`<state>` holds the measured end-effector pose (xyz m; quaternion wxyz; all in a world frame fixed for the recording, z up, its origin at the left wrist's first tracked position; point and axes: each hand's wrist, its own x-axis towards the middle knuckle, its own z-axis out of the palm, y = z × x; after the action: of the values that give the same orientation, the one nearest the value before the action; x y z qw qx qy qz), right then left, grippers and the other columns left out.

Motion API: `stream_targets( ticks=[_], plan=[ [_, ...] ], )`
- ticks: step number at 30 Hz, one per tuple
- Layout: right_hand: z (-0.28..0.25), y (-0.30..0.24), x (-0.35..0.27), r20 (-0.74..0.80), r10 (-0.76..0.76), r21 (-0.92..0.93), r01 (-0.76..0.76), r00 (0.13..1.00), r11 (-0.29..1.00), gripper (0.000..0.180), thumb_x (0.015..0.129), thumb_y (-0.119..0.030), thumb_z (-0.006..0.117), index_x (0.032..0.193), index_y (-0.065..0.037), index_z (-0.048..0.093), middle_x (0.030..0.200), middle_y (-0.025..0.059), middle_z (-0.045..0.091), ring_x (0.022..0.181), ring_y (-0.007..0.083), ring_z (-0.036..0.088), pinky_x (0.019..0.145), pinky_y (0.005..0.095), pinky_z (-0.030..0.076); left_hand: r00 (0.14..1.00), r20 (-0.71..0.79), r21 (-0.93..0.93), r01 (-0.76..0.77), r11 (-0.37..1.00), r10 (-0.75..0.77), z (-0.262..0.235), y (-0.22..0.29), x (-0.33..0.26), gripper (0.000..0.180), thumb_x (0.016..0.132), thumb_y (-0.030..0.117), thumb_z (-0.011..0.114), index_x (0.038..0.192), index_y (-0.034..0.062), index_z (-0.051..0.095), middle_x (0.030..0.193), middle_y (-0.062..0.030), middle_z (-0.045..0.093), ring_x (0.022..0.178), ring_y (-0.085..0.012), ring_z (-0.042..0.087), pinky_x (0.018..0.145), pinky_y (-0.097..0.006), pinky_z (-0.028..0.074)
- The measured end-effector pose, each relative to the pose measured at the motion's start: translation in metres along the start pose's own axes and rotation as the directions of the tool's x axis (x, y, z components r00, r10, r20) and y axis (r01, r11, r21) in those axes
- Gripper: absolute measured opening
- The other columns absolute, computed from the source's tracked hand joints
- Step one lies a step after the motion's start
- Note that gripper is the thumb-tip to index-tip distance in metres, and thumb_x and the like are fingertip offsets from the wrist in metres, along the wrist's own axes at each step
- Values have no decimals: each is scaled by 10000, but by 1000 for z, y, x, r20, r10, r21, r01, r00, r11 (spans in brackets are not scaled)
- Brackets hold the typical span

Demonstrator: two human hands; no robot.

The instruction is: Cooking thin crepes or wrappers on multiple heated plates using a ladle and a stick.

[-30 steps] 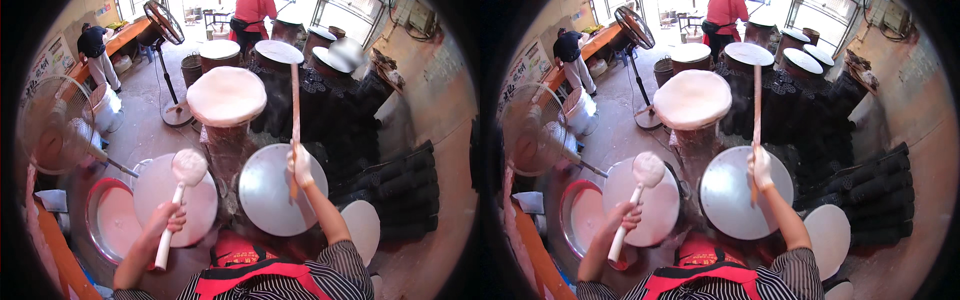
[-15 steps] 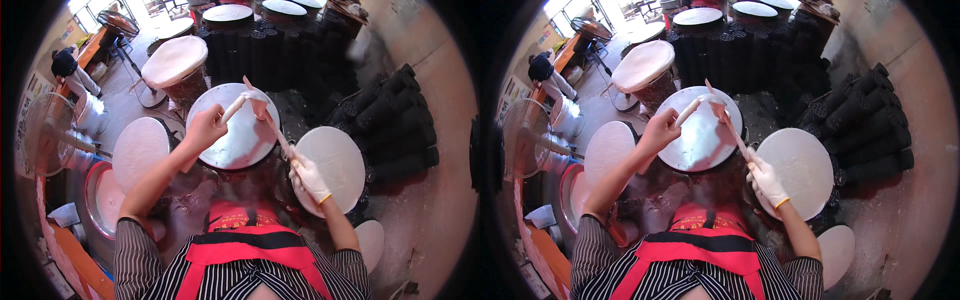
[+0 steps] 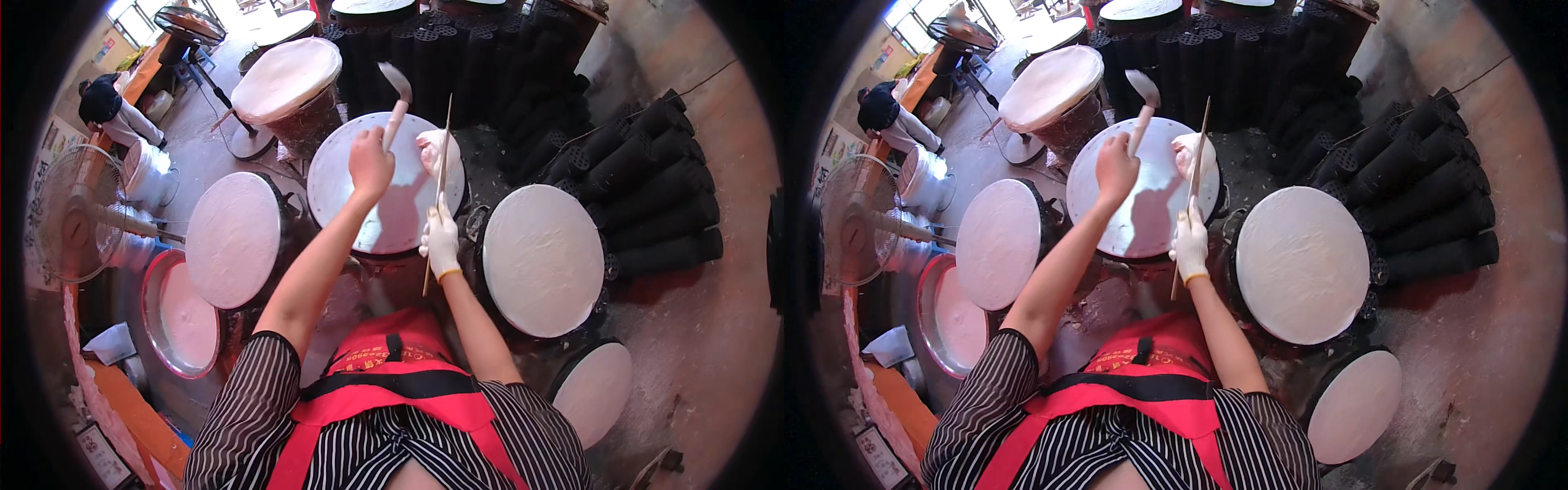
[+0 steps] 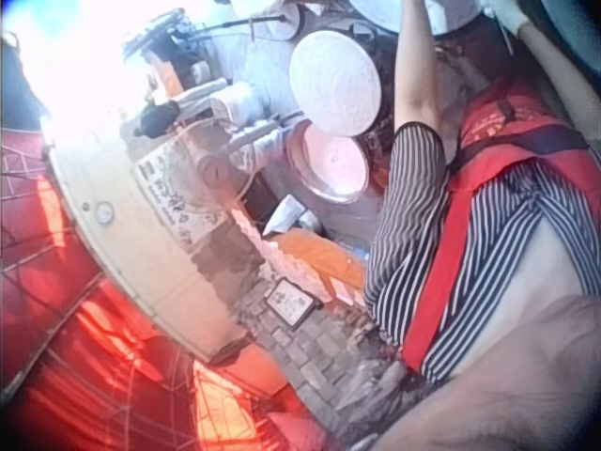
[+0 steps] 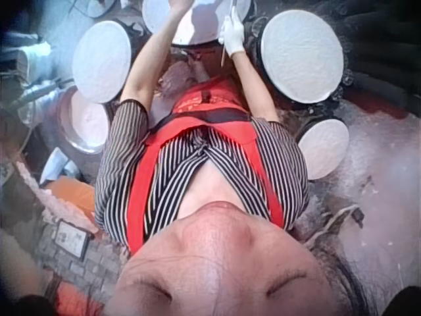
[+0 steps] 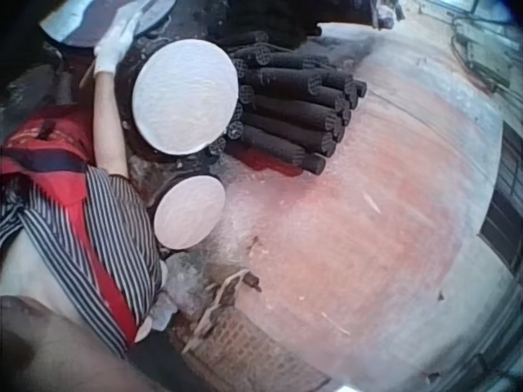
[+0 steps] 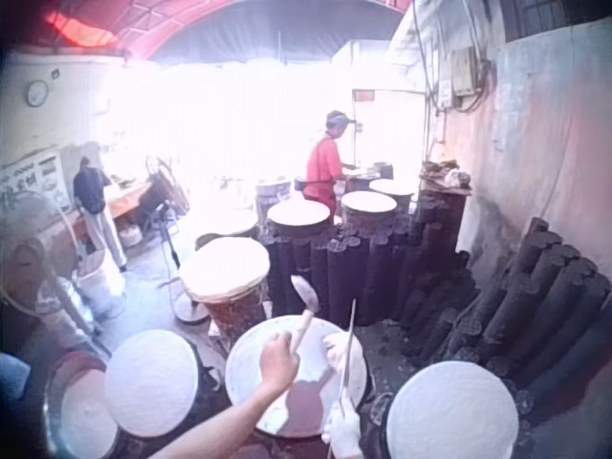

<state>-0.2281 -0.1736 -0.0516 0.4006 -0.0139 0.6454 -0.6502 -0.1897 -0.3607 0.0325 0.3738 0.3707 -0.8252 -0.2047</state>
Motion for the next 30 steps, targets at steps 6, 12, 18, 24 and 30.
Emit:
stream_targets(
  ticks=[6, 12, 18, 24, 30],
  plan=[
    [-7, -1, -37, 216, 23, 292, -87, 976, 953, 451, 1013, -277, 528, 1444, -377, 441, 604, -48, 400, 370, 72, 343, 310, 256, 283, 997, -12, -56, 71, 996, -72, -110, -33, -23, 229, 772, 109, 677, 991, 46, 664, 889, -177, 647, 813, -342, 650, 725, -428, 498],
    [31, 48, -68, -114, 25, 358, 18, 993, 934, 451, 1014, -307, 525, 1449, -375, 430, 550, -49, 340, 333, 84, 317, 286, 266, 268, 905, 111, -99, 421, 902, -410, -207, -80, -122, 257, 847, 193, 716, 1018, 27, 620, 736, -101, 636, 603, -196, 618, 544, -334, 468],
    [108, 4, 10, -137, 32, 292, 9, 990, 956, 376, 980, -347, 562, 1349, -346, 493, 602, -25, 376, 365, 95, 326, 319, 270, 267, 729, 267, -682, 605, 411, -630, -239, -87, -184, 167, 977, 204, 599, 1035, 52, 566, 710, -7, 575, 499, -69, 498, 426, -212, 376],
    [79, -17, -2, 79, 60, 111, -69, 995, 991, 413, 991, -308, 544, 1401, -304, 494, 575, -39, 366, 357, 83, 315, 310, 266, 258, 293, 795, -543, 734, -408, -531, -259, -116, -208, 200, 982, 165, 576, 834, 107, 455, 599, 63, 372, 444, -25, 372, 351, -169, 246],
    [42, 19, -49, -182, -27, 173, 59, 983, 983, 411, 997, -290, 553, 1401, -338, 495, 557, -45, 359, 344, 76, 300, 304, 265, 246, 151, 881, -428, 657, -621, -447, -269, -136, -224, 198, 951, 151, 620, 825, 91, 480, 577, 52, 376, 416, -41, 357, 338, -176, 272]
  ],
)
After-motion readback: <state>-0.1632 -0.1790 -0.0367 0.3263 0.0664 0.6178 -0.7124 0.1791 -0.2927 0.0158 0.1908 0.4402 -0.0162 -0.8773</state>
